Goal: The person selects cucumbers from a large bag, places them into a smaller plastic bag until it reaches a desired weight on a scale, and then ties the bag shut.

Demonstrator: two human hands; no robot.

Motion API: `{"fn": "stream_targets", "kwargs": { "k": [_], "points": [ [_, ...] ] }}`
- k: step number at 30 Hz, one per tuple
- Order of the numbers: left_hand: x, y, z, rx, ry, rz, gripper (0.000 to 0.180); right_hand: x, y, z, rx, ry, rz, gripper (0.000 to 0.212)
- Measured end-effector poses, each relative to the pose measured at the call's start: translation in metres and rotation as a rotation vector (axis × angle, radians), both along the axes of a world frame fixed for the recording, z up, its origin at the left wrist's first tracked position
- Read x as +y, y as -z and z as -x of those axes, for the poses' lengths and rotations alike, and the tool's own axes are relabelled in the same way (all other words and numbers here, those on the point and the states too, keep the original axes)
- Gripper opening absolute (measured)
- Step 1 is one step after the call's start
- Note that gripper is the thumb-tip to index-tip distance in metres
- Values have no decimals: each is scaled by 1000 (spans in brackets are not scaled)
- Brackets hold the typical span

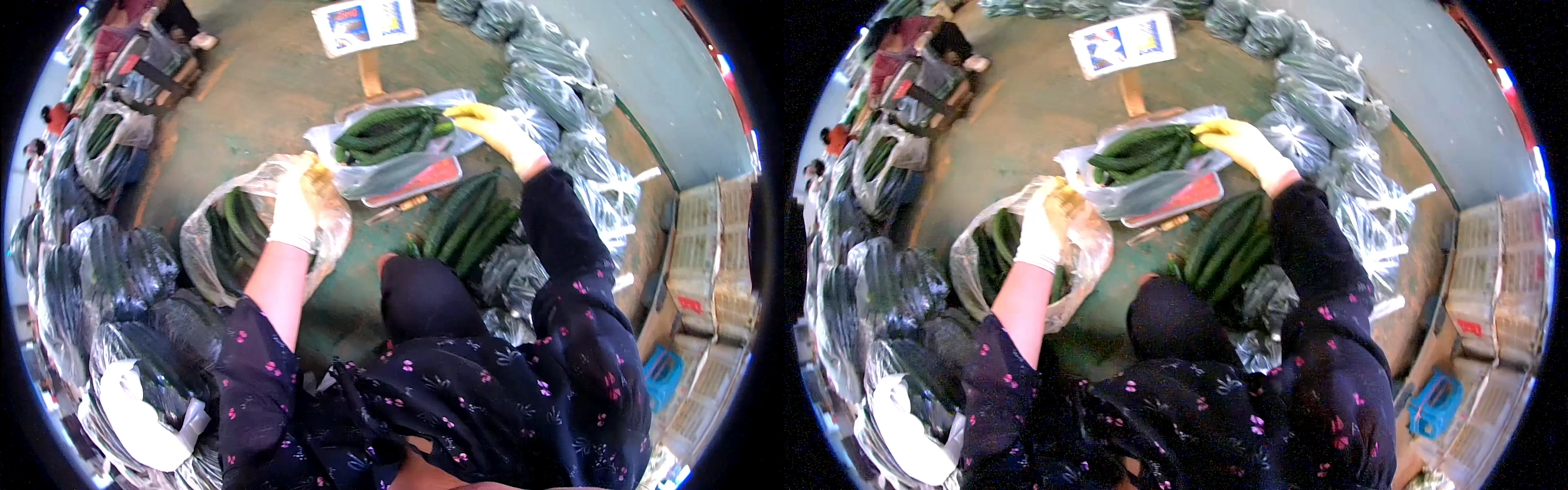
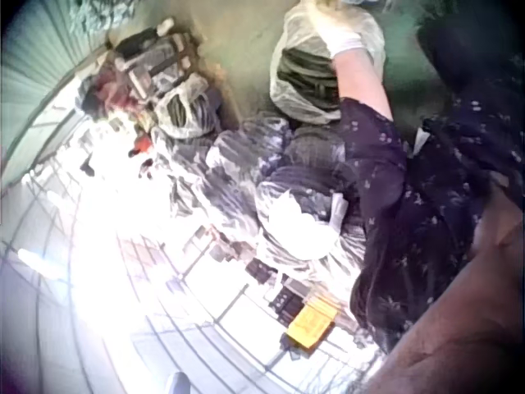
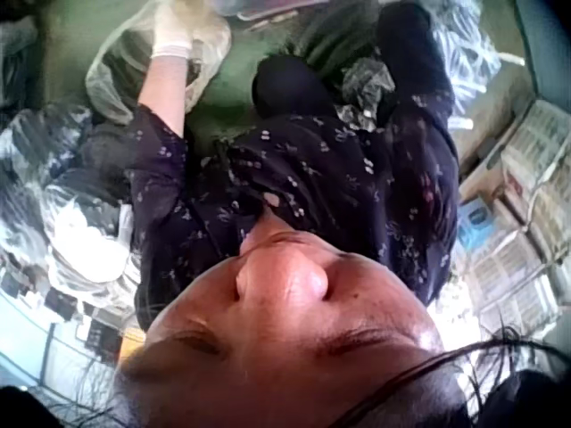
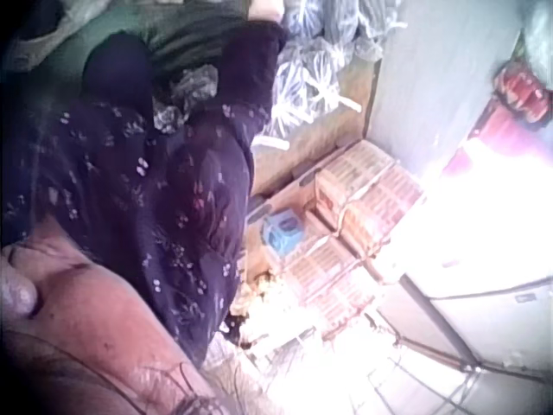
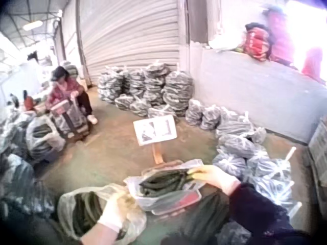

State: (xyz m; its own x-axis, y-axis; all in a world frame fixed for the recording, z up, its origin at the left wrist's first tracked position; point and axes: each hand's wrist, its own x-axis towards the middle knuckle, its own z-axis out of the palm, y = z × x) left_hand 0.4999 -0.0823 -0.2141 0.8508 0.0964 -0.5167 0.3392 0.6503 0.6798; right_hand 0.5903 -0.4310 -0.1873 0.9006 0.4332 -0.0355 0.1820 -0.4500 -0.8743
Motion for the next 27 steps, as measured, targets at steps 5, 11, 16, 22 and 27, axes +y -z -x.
{"fn": "stream_targets", "kwargs": {
  "k": [5,11,16,22,27],
  "points": [
    [12,-10,26,-62,3,-42,32,7,-10,16,-31,32,-55,27],
    [41,-1,64,11,-77,-13,39,30,-19,31,-20,-4,-54,27],
    [52,-2,87,15,-98,6,40,46,-28,37,13,-20,-55,25],
    [91,6,141,26,-193,20,41,80,-33,33,-7,-124,-4,23],
    [124,0,199,-73,-385,88,28,129,-58,52,227,-275,-212,22]
  ]
}}
